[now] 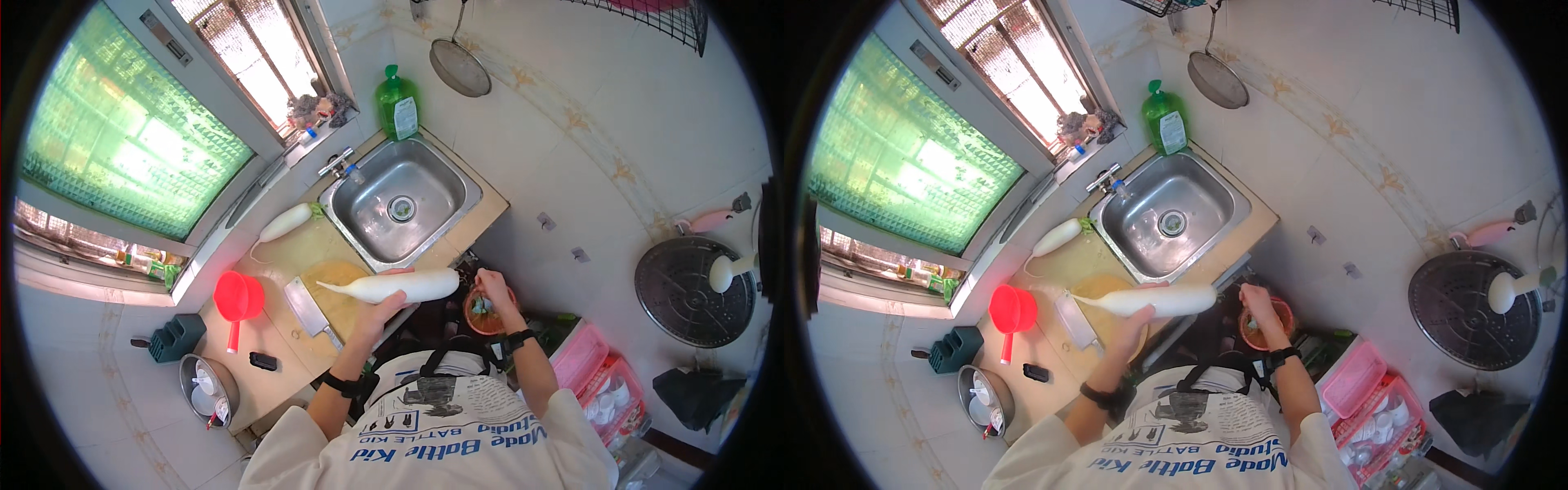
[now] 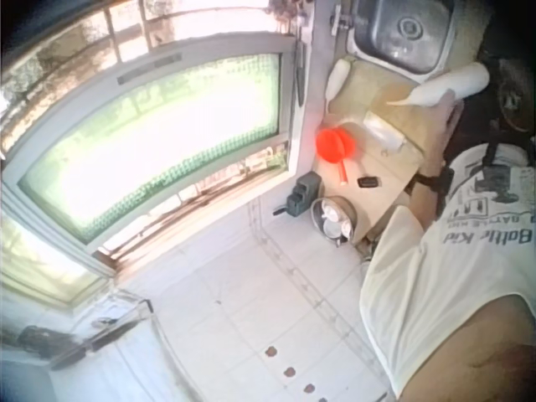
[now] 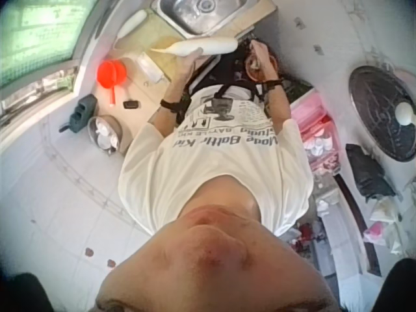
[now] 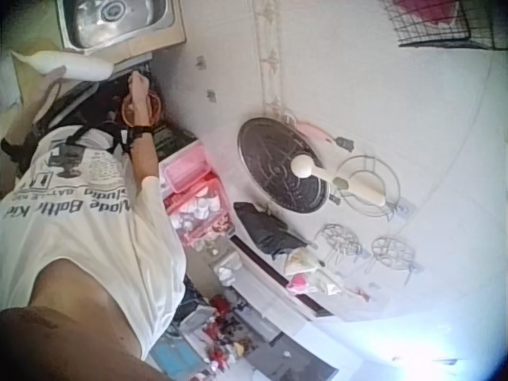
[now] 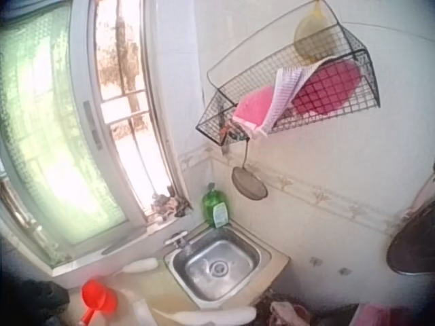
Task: The person washes a radish in the sink, then uses a shredder to peel and shred long strips from it over a wooden cutting board.
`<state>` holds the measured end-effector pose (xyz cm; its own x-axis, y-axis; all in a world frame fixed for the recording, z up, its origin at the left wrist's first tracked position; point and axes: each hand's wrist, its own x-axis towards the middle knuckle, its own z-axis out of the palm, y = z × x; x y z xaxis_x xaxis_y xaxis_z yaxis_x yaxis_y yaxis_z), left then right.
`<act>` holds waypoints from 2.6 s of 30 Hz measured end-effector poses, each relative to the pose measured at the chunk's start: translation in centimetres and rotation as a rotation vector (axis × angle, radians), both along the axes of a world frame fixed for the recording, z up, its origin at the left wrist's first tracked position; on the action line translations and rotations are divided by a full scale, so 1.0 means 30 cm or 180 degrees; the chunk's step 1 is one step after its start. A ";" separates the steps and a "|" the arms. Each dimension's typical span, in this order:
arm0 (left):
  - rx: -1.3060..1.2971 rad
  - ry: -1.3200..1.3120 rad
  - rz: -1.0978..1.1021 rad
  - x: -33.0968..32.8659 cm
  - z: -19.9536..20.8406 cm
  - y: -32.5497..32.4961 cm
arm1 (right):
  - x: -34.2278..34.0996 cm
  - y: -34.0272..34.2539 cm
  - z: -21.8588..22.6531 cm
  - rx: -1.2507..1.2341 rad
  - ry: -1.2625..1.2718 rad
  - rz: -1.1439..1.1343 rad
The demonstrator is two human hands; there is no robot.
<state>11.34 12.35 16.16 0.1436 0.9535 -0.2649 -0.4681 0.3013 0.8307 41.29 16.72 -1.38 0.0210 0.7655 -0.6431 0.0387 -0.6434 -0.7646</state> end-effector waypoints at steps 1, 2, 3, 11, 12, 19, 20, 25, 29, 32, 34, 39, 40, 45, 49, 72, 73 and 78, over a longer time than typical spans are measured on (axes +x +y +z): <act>0.0115 0.0126 0.0023 -0.008 0.008 0.005 | 0.035 -0.003 -0.029 -0.0021 0.0003 -0.0001; 0.0098 0.0099 -0.0013 -0.007 0.004 0.013 | 0.089 -0.009 -0.082 0.0148 -0.0025 -0.0080; 0.0050 0.0014 0.0032 -0.010 0.002 0.017 | 0.142 -0.018 -0.141 0.0316 -0.0041 -0.0155; -0.0642 -0.0999 0.0384 -0.062 -0.053 0.027 | 0.390 -0.113 -0.273 0.0299 -0.1353 -0.0629; -0.0742 -0.1472 0.0474 -0.067 -0.064 0.028 | 0.413 -0.130 -0.279 0.0094 -0.1273 -0.0643; -0.0748 -0.2350 0.0648 -0.039 -0.065 0.044 | 0.515 -0.221 -0.376 0.0054 -0.1354 -0.0652; -0.0753 -0.2242 0.0730 -0.035 -0.063 0.045 | 0.520 -0.233 -0.387 0.0325 -0.1884 -0.0419; -0.0780 -0.2169 0.0723 -0.022 -0.054 0.056 | 0.556 -0.256 -0.392 0.0057 -0.2208 -0.0170; -0.0779 -0.2198 0.0666 -0.042 -0.048 0.042 | 0.471 -0.255 -0.297 0.0083 -0.2425 0.0083; -0.0828 -0.2196 0.0768 -0.013 -0.036 0.051 | 0.479 -0.261 -0.274 0.0020 -0.2647 0.0197; -0.0881 -0.2180 0.0872 0.001 -0.031 0.057 | 0.494 -0.267 -0.268 -0.0093 -0.2734 0.0237; -0.0807 -0.2119 0.0749 -0.008 -0.026 0.051 | 0.455 -0.266 -0.200 -0.0228 -0.2868 0.0307; -0.0808 -0.2113 0.0750 -0.008 -0.025 0.050 | 0.449 -0.262 -0.190 -0.0229 -0.2863 0.0307; -0.0853 -0.1903 0.0777 0.004 -0.021 0.052 | 0.435 -0.235 -0.156 -0.0113 -0.2869 0.0255; -0.0951 -0.1813 0.0854 0.014 -0.028 0.051 | 0.435 -0.206 -0.139 -0.0025 -0.2864 0.0312; -0.0854 0.0717 0.1119 0.080 -0.043 -0.030 | -0.072 0.116 0.575 0.2307 -0.0125 0.2460; -0.0874 0.0705 0.1180 0.087 -0.037 -0.034 | -0.110 0.108 0.605 0.2298 -0.0103 0.2522; -0.0979 0.0946 0.1349 0.104 -0.050 -0.063 | -0.240 0.070 0.624 0.1831 -0.0513 0.3629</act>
<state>14.47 10.45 14.65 -0.3547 0.7848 -0.5083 -0.3611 0.3865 0.8487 34.09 18.82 17.34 -0.7790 0.5671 -0.2676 0.4633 0.2330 -0.8550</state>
